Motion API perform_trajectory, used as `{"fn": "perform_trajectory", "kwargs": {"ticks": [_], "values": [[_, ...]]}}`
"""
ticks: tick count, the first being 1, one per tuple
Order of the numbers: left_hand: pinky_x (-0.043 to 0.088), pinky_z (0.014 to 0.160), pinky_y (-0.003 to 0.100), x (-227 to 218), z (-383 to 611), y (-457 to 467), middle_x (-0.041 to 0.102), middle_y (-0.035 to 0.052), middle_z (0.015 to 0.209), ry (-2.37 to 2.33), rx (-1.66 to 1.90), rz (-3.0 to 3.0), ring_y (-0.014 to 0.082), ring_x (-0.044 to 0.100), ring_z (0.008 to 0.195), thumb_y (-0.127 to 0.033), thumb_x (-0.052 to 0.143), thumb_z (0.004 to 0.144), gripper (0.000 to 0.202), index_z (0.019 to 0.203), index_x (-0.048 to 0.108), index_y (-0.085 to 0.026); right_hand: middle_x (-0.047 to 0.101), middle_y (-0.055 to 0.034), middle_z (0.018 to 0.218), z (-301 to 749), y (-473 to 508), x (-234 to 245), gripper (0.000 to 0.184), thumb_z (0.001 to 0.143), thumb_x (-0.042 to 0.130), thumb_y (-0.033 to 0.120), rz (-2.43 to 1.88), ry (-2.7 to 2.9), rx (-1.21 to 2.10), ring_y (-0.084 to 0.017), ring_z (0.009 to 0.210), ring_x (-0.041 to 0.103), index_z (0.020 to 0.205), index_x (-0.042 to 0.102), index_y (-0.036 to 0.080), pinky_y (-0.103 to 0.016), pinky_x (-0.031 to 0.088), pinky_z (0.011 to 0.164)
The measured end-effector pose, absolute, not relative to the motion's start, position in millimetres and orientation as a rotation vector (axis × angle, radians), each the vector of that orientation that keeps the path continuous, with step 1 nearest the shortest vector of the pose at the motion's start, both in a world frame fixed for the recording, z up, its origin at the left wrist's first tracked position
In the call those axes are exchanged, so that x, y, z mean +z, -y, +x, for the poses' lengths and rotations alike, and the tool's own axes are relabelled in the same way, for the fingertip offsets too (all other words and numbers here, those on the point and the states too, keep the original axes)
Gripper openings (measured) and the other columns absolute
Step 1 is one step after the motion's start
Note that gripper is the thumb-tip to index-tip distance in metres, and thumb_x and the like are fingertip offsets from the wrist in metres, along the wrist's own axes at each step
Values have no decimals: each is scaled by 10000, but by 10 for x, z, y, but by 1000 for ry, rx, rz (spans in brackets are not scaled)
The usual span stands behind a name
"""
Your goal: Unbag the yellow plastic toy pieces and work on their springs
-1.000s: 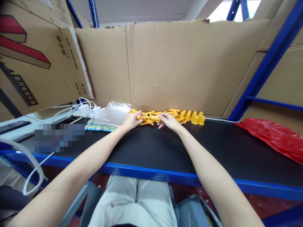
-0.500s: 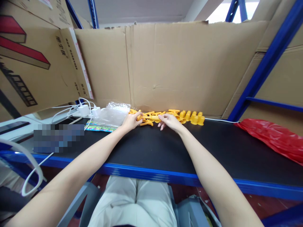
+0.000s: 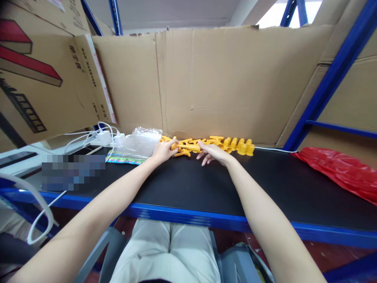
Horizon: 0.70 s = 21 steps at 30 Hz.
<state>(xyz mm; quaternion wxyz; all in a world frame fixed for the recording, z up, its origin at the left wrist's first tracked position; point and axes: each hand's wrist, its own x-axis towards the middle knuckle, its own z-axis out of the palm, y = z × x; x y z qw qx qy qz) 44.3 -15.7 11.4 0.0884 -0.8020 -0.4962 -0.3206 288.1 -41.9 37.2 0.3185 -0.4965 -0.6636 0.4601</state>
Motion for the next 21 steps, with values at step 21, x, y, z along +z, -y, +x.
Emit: {"fn": "perform_trajectory", "kwargs": {"ticks": [21], "values": [[445,709,277,125,467,169,707,49,797,1512,-963,-2360,214,658,777,-348,589,834,283,1084,641,-226,703,-74,977,2878,370,325,513,705,766,404,-1157,1744,1059,-130,593,666,1112,535,195,-236,534,541]]}}
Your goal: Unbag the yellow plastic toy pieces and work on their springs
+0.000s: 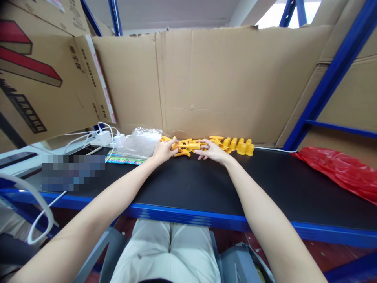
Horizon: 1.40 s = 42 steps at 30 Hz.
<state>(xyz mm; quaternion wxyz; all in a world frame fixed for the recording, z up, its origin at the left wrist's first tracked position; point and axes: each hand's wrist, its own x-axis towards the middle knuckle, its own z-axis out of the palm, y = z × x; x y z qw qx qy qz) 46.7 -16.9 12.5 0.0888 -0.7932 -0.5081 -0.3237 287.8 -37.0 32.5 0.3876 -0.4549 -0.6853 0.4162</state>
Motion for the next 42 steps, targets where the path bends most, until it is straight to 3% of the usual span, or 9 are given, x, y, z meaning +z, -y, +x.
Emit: {"fn": "perform_trajectory", "kwargs": {"ticks": [3,9,17,22,24,26,29,34,42], "values": [[448,704,275,124,470,175,711,45,823,1508,-945,-2361,213,661,783,-350,587,834,275,1077,639,-233,694,-43,894,2909,328,306,482,652,797,336,-1063,1757,1032,-133,602,661,1031,540,187,-277,548,614],[449,696,271,118,480,189,711,42,796,1456,-984,-2366,203,662,764,-337,580,839,268,1073,638,-220,719,-72,787,2909,410,379,403,710,723,507,-1091,1818,976,-129,534,637,870,592,162,-280,526,624],[445,708,260,154,517,232,714,32,816,1461,-990,-2357,184,657,757,-305,592,826,282,1093,630,-224,678,-103,603,2812,381,325,530,875,467,607,-1233,1716,1041,-121,367,552,763,621,112,-237,438,416],[441,701,261,172,518,230,706,24,801,1538,-969,-2358,189,653,752,-320,586,826,294,1107,620,-239,677,-110,620,2807,383,333,548,907,398,600,-1294,1698,1051,-111,398,571,771,602,110,-214,444,431],[441,707,263,176,516,229,703,26,800,1557,-971,-2357,192,652,757,-323,584,829,298,1113,618,-242,702,-115,721,2835,390,341,503,900,434,587,-1291,1714,1054,-113,449,601,856,603,116,-218,467,460],[441,710,266,179,513,231,700,27,791,1564,-968,-2359,196,652,763,-326,583,829,300,1114,618,-240,711,-103,869,2868,388,338,404,843,588,516,-1253,1740,1041,-120,526,638,994,583,141,-226,497,503],[440,710,265,183,506,235,695,22,770,1563,-968,-2373,195,649,756,-325,581,831,286,1100,620,-239,686,-58,961,2904,366,320,517,692,770,362,-1152,1783,1021,-123,608,659,1112,523,191,-246,526,567],[439,725,265,182,495,236,699,24,775,1547,-1003,-2381,194,650,770,-313,586,833,278,1098,625,-238,672,-11,803,2909,340,305,485,641,789,359,-1088,1794,1016,-115,575,640,1003,518,185,-258,514,577],[444,733,302,166,493,231,708,67,862,1547,-1010,-2389,239,665,827,-343,586,833,303,1108,624,-223,718,-71,746,2895,391,330,467,648,759,498,-1070,1815,989,-152,551,647,902,541,172,-301,518,622]]}}
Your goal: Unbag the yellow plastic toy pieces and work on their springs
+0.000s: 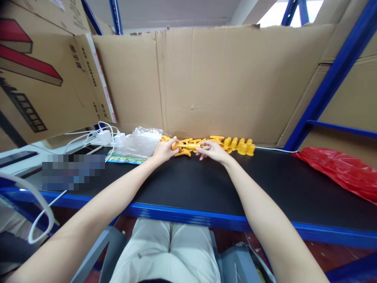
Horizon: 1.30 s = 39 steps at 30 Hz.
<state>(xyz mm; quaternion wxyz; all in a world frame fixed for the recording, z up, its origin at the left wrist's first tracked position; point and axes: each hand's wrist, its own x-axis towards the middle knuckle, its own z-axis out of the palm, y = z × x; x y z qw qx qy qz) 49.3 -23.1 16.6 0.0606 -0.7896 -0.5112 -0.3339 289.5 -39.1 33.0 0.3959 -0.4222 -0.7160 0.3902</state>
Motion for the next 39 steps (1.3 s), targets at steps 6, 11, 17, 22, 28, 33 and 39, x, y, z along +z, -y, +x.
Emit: {"fn": "perform_trajectory", "kwargs": {"ticks": [6,11,17,22,28,33,39], "values": [[441,720,278,204,534,286,711,36,840,1554,-955,-2371,204,657,781,-308,583,826,263,1074,623,-231,709,-86,707,2861,447,374,485,663,703,627,-1061,1805,982,-144,490,618,758,610,160,-291,516,555],[434,699,265,251,565,346,695,17,762,1576,-964,-2362,185,644,730,-300,584,818,261,1068,616,-232,628,-64,523,2777,401,316,489,766,600,635,-1128,1644,1030,-120,373,530,640,582,163,-237,414,361],[431,702,271,262,573,333,689,12,741,1617,-981,-2351,194,643,726,-301,595,801,270,1063,624,-244,640,-79,547,2817,354,302,564,859,433,657,-1280,1681,1069,-93,341,494,730,614,139,-218,379,351],[433,706,277,252,553,307,699,26,783,1644,-976,-2344,205,650,743,-304,590,799,283,1073,626,-242,703,-59,970,2896,348,317,562,660,779,444,-1059,1773,995,-133,633,668,1105,545,194,-244,505,575],[442,718,281,236,558,310,706,25,798,1607,-962,-2351,201,652,745,-305,590,805,284,1080,623,-245,703,-49,742,2854,436,391,459,708,671,599,-1083,1805,951,-124,547,628,831,589,165,-267,486,604],[448,732,282,217,574,307,709,23,818,1589,-973,-2342,201,656,770,-315,589,812,272,1073,625,-247,687,-75,658,2822,439,387,485,730,646,631,-1093,1727,1035,-121,459,578,764,612,148,-272,480,536],[449,732,286,212,582,312,706,24,802,1594,-960,-2331,208,661,773,-315,582,819,263,1071,624,-250,681,-91,634,2817,334,297,413,833,603,509,-1093,1586,1160,-127,452,576,862,659,101,-262,481,506]]}}
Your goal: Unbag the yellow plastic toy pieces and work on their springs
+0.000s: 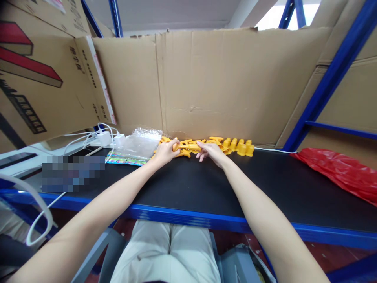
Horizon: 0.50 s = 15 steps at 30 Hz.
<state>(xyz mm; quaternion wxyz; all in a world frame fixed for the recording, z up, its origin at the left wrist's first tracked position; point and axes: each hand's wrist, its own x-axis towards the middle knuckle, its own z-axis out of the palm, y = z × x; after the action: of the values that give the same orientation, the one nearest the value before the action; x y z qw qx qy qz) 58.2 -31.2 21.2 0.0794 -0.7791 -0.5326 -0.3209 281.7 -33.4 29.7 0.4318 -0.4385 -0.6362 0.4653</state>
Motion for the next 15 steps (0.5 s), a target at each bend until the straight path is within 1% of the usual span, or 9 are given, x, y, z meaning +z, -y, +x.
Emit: {"fn": "perform_trajectory", "kwargs": {"ticks": [4,7,10,13,14,15], "values": [[453,742,293,222,586,325,712,32,833,1590,-957,-2343,214,665,803,-320,580,823,276,1087,617,-245,670,-76,616,2785,352,300,364,866,572,473,-1114,1509,1237,-117,446,566,855,645,116,-249,477,499],[459,745,298,242,585,359,708,38,831,1569,-934,-2388,213,665,805,-356,555,849,301,1120,604,-237,671,-52,657,2760,380,330,262,878,568,412,-1110,1356,1349,-107,471,565,872,620,156,-245,495,523],[470,741,294,246,580,386,700,32,835,1447,-918,-2519,201,663,799,-378,515,875,401,1250,527,-237,645,-17,652,2789,370,373,143,865,586,333,-1036,1132,1411,-97,461,535,857,573,191,-241,503,517],[486,774,311,213,568,366,692,55,968,1332,-922,-2611,209,655,879,-343,505,874,552,1395,369,-222,604,7,616,2894,296,396,149,837,610,329,-990,950,1306,-95,477,542,821,520,211,-224,494,505],[487,809,321,195,561,347,679,74,1045,1308,-915,-2623,215,644,940,-319,503,870,572,1409,346,-208,599,9,625,2939,259,389,176,824,621,348,-992,925,1229,-100,501,561,816,507,215,-221,489,505],[481,855,330,173,552,322,655,94,1123,1289,-893,-2633,221,624,1010,-290,498,868,559,1400,360,-192,603,9,646,2983,216,372,212,802,640,372,-1004,923,1129,-109,529,581,816,496,218,-222,483,504]]}}
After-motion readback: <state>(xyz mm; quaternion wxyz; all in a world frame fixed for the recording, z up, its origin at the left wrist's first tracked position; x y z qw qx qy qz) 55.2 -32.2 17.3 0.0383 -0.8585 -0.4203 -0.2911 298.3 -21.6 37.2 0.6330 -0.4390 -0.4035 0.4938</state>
